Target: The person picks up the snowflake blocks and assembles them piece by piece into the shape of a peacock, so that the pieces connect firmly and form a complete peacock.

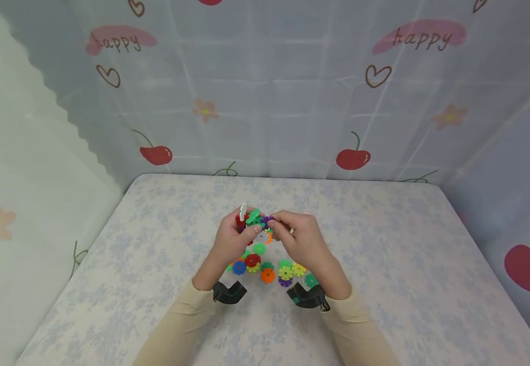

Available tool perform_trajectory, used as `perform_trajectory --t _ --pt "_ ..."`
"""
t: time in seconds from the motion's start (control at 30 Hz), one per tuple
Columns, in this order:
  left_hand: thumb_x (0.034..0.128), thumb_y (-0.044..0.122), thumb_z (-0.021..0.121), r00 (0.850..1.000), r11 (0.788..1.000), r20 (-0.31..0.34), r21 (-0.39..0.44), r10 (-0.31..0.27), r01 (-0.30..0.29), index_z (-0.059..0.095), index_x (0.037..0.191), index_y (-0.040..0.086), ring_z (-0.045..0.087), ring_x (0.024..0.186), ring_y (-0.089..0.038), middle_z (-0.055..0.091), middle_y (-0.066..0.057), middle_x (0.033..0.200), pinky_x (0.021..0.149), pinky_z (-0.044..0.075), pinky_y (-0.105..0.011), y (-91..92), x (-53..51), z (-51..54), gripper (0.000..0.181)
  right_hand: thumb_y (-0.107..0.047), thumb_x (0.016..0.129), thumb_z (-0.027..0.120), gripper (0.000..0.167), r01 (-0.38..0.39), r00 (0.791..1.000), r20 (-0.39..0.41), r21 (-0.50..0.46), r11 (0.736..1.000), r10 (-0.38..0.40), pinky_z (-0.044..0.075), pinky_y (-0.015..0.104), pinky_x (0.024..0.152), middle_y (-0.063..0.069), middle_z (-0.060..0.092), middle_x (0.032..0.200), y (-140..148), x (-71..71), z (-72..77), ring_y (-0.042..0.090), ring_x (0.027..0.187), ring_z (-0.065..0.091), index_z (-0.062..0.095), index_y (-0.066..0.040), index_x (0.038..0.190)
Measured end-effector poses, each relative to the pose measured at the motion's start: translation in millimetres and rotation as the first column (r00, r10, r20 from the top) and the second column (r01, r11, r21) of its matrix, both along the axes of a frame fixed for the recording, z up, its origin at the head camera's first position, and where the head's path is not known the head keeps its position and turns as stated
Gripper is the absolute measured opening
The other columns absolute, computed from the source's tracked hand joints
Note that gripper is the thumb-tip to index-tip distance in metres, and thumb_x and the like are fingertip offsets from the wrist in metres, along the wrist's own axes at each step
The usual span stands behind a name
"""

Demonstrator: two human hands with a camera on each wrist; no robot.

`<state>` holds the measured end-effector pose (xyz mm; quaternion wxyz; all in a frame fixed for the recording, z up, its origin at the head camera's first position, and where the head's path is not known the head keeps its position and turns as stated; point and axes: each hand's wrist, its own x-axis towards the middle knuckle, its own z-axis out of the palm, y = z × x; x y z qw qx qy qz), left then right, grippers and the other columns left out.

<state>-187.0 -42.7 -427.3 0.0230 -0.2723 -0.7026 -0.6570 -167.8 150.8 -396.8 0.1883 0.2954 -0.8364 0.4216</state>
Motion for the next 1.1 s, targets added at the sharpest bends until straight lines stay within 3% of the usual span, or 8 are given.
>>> perform_trajectory --t 0.17,0.27,0.47,0.63,0.67,0.87,0.97,1.1 --pt "0.0951 0.009 0.061 1.0 1.0 -0.005 -0.008 0.021 -0.021 0.06 0.114 -0.003 0.046 0.058 -0.005 0.057 -0.016 0.075 0.053 0.044 -0.019 3.7 0.3 -3.9 0.022 0.004 0.091 0.069 0.011 0.031 0.999 -0.042 0.042 0.999 -0.029 0.047 0.021 0.053 -0.002 0.066 0.068 -0.4 1.1 0.5 0.005 0.059 0.054 0.073 -0.005 0.088" --pt "0.0959 0.01 0.061 1.0 1.0 0.02 -0.019 0.022 -0.022 0.06 0.115 -0.002 0.047 0.06 -0.005 0.058 -0.013 0.076 0.053 0.045 -0.02 5.6 0.6 -5.1 0.023 0.002 0.091 0.07 0.008 0.051 0.997 -0.054 0.062 0.997 -0.048 0.048 0.021 0.053 -0.001 0.066 0.068 0.1 1.4 -0.5 0.007 0.06 0.056 0.074 -0.004 0.089" --pt "0.0961 0.013 0.06 0.991 1.0 0.132 0.023 0.018 -0.021 0.062 0.119 -0.004 0.042 0.057 -0.006 0.058 -0.006 0.074 0.053 0.039 -0.02 3.6 0.9 -2.2 0.028 0.004 0.094 0.065 0.011 0.006 0.998 0.058 -0.02 1.0 -0.005 0.045 0.023 0.052 0.0 0.067 0.069 -2.3 2.7 -3.3 0.008 0.063 0.057 0.073 -0.004 0.093" --pt "0.0957 0.03 0.071 0.988 0.996 0.152 0.085 -0.01 -0.003 0.064 0.122 -0.005 0.047 0.056 -0.005 0.065 0.004 0.076 0.053 0.042 -0.019 -2.2 -2.1 -1.3 0.044 0.001 0.096 0.064 0.01 0.032 0.994 0.104 -0.039 0.999 -0.027 0.045 0.023 0.053 0.0 0.068 0.071 -2.7 3.3 -1.4 0.012 0.065 0.06 0.073 -0.004 0.094" --pt "0.0939 0.036 0.073 0.989 0.995 0.145 0.099 -0.018 0.004 0.064 0.121 -0.005 0.047 0.055 -0.005 0.062 0.01 0.075 0.052 0.042 -0.02 -3.3 -2.8 -1.4 0.05 0.0 0.096 0.064 0.01 0.038 0.993 0.11 -0.038 0.999 -0.034 0.045 0.023 0.053 0.0 0.068 0.071 -2.2 3.6 -0.6 0.013 0.066 0.061 0.073 -0.004 0.094" --pt "0.0841 0.06 0.076 0.992 0.994 0.122 0.111 -0.036 0.022 0.063 0.122 -0.007 0.036 0.046 -0.007 0.049 0.011 0.065 0.049 0.039 -0.021 -5.9 -5.2 -1.4 0.079 -0.003 0.098 0.064 0.009 0.062 0.983 0.172 -0.015 0.998 -0.058 0.042 0.022 0.052 0.001 0.07 0.073 0.6 6.0 4.0 0.009 0.068 0.06 0.073 -0.004 0.097" --pt "0.0895 0.052 0.074 0.991 0.996 0.128 0.085 -0.04 0.029 0.064 0.126 -0.006 0.04 0.051 -0.007 0.051 0.011 0.067 0.052 0.041 -0.022 -5.7 -5.8 -1.1 0.07 -0.003 0.098 0.064 0.009 0.055 0.982 0.18 -0.024 0.998 -0.05 0.044 0.023 0.053 0.002 0.07 0.074 0.5 6.2 4.9 0.011 0.069 0.062 0.074 -0.004 0.097" --pt "0.0989 0.024 0.067 0.987 0.999 0.153 0.031 -0.041 0.036 0.065 0.128 -0.003 0.045 0.06 -0.01 0.056 0.009 0.07 0.057 0.043 -0.023 -4.3 -6.3 1.2 0.039 -0.005 0.099 0.064 0.01 0.04 0.983 0.179 -0.023 0.999 -0.036 0.045 0.024 0.054 0.001 0.07 0.075 -0.8 3.9 3.0 0.011 0.07 0.063 0.074 -0.005 0.098"
